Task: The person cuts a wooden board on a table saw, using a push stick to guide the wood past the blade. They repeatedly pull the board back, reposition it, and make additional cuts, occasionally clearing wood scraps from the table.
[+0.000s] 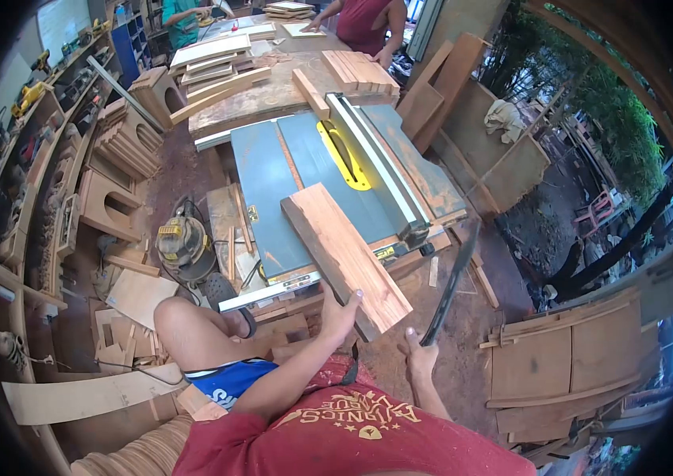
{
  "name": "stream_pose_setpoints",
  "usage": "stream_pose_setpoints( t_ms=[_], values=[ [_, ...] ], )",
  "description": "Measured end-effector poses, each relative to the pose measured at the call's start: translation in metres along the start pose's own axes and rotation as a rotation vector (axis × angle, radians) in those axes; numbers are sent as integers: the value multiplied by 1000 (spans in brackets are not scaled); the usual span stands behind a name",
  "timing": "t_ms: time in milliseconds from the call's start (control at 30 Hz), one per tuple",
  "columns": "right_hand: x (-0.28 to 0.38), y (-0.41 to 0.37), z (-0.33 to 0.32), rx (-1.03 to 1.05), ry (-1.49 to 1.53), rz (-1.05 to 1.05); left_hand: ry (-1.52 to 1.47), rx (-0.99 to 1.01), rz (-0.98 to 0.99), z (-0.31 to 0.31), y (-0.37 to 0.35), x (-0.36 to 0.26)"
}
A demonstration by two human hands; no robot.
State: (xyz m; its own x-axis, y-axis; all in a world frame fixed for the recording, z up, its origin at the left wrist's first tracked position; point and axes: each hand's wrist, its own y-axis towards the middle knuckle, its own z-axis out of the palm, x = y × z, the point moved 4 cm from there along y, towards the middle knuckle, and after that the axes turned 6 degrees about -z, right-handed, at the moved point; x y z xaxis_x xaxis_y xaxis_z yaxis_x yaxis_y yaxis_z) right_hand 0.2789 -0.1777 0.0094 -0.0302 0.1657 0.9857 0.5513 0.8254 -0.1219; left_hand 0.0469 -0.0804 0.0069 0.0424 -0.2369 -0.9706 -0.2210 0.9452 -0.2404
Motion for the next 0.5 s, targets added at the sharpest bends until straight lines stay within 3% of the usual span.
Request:
stream_pose_setpoints(
  t_ms=[100,233,333,367,500],
  values=[
    [-10,-21,-8,40,326,280,13,69,-41,25,-23,13],
    [2,-12,-11,-48,334,258,-7,225,81,57,-37,-5],
    [11,-3,-21,-78,300,203,526,34,318,51,-18,-26],
    [5,1,-24,-114,328,209,571,-1,380,47,-1,-35],
    [-8,17,-29,-12,414,225,512,185,325,44,50,-42]
  ],
)
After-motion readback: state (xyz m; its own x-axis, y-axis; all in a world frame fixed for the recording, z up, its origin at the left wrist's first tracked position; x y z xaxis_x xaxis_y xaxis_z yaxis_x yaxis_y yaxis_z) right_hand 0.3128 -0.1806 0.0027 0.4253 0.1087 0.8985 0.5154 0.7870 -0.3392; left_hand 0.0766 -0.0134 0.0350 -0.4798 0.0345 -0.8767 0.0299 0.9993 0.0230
